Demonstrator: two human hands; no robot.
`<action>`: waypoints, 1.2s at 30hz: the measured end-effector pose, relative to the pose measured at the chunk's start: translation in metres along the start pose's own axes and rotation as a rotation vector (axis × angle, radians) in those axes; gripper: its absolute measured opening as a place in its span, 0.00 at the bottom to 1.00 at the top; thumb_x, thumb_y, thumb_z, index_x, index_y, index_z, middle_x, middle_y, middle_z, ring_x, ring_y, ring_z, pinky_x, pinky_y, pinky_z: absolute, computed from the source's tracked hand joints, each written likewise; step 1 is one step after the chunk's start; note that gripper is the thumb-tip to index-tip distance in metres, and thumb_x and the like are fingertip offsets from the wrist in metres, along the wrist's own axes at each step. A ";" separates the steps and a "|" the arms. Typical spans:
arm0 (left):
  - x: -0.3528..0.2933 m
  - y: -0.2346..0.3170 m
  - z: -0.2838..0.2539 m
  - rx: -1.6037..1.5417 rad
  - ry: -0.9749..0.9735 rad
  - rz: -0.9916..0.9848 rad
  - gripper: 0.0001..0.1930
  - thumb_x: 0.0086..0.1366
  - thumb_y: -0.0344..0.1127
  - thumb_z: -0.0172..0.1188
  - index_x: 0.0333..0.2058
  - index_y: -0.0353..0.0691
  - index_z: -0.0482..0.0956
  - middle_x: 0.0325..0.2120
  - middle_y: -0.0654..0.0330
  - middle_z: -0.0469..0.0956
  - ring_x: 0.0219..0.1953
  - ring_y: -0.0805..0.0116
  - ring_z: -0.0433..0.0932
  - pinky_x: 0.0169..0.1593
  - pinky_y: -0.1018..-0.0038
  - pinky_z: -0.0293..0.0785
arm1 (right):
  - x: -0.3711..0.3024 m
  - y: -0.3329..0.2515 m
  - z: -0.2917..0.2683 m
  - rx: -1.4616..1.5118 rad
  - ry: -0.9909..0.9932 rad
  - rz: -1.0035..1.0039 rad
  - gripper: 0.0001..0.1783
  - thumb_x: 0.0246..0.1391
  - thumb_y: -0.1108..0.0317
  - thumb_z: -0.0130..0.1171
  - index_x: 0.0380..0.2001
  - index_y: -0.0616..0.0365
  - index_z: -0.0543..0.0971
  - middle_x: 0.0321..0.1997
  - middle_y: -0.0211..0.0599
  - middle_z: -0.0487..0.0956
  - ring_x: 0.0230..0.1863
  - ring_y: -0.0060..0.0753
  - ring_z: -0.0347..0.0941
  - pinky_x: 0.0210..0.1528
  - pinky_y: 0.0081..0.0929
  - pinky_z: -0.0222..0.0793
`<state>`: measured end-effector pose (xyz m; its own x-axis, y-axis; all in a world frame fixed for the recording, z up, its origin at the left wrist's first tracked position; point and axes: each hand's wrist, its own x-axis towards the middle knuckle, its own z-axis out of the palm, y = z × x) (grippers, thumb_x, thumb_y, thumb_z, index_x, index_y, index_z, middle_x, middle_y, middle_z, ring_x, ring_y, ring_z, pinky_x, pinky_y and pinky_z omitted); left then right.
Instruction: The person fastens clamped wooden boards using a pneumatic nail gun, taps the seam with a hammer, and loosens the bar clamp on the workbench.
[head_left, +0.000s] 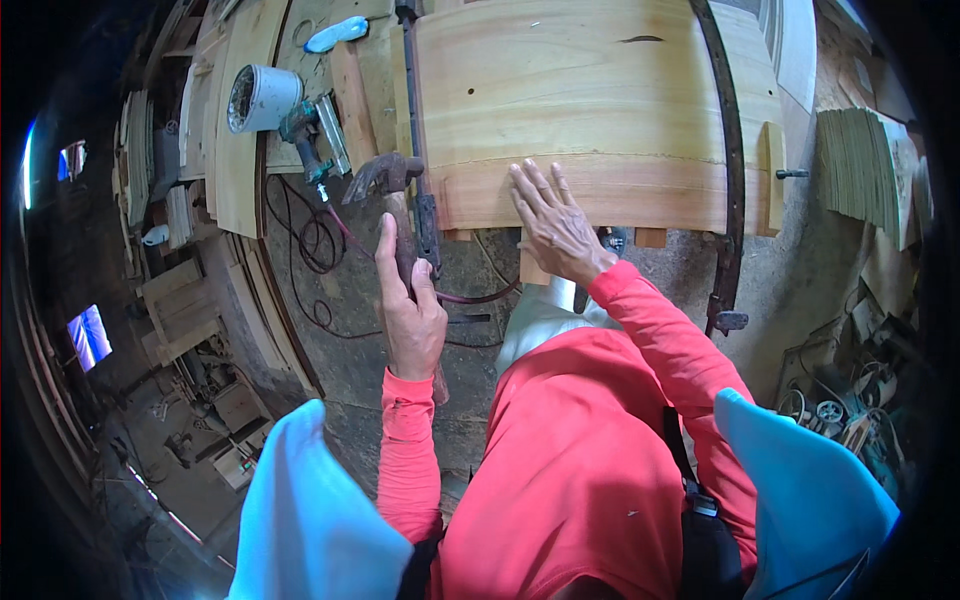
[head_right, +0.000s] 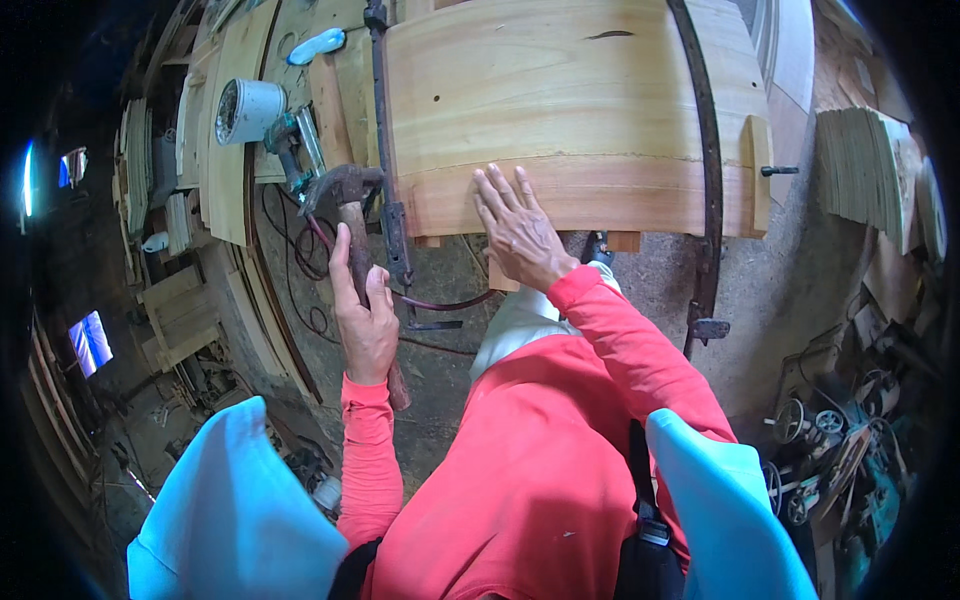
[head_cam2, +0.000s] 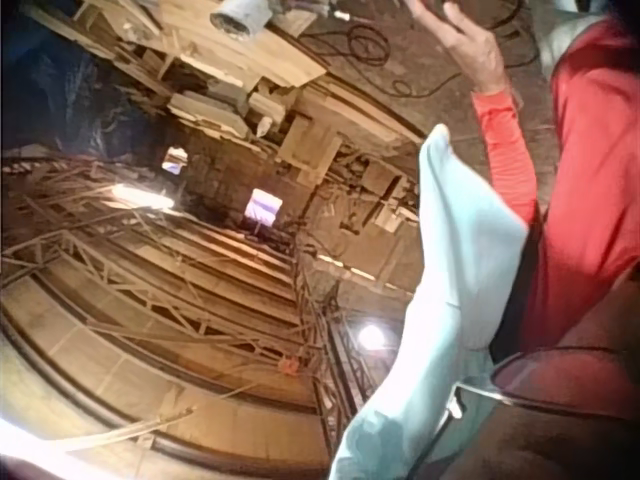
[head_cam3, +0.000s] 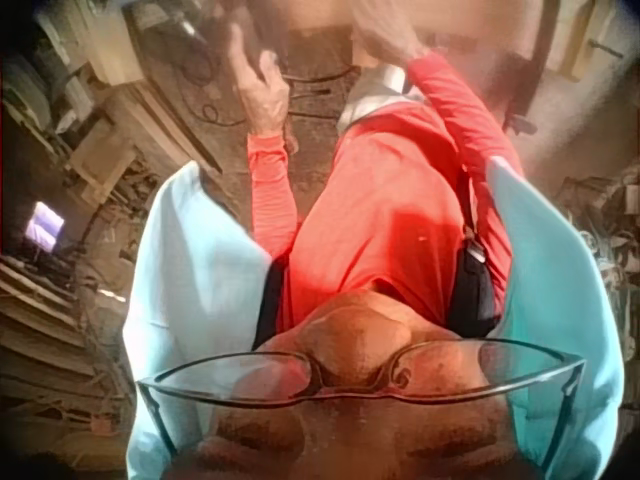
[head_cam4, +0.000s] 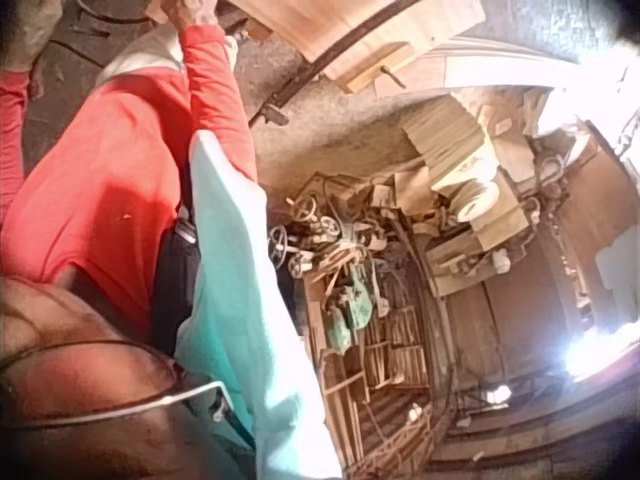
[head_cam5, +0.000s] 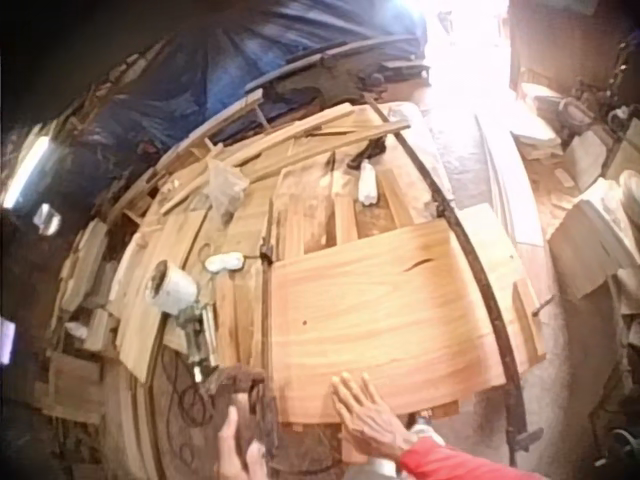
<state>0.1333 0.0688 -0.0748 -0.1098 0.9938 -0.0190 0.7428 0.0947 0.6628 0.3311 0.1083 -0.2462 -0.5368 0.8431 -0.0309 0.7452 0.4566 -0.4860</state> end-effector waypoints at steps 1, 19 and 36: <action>-0.003 -0.003 -0.003 0.000 -0.012 -0.023 0.32 0.77 0.21 0.50 0.77 0.43 0.59 0.73 0.45 0.68 0.69 0.50 0.75 0.65 0.62 0.75 | 0.008 -0.004 0.003 -0.002 -0.008 -0.007 0.55 0.49 0.53 0.76 0.75 0.68 0.65 0.86 0.52 0.51 0.87 0.54 0.40 0.87 0.60 0.32; 0.002 -0.027 0.011 -0.007 -0.071 -0.012 0.32 0.76 0.22 0.51 0.77 0.44 0.60 0.69 0.44 0.73 0.63 0.48 0.80 0.62 0.61 0.77 | 0.052 -0.019 0.013 -0.107 0.026 -0.077 0.40 0.54 0.66 0.61 0.71 0.69 0.70 0.83 0.55 0.57 0.86 0.58 0.46 0.85 0.64 0.40; 0.005 -0.027 -0.004 -0.052 -0.048 -0.086 0.31 0.77 0.22 0.50 0.77 0.41 0.60 0.70 0.46 0.72 0.61 0.60 0.79 0.62 0.66 0.76 | 0.088 -0.040 0.013 -0.128 -0.126 -0.105 0.56 0.40 0.63 0.72 0.76 0.62 0.66 0.86 0.46 0.53 0.87 0.56 0.41 0.85 0.68 0.35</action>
<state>0.1100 0.0705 -0.0903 -0.1387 0.9839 -0.1127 0.6969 0.1778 0.6948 0.2490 0.1610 -0.2405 -0.6538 0.7502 -0.0988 0.7222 0.5798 -0.3772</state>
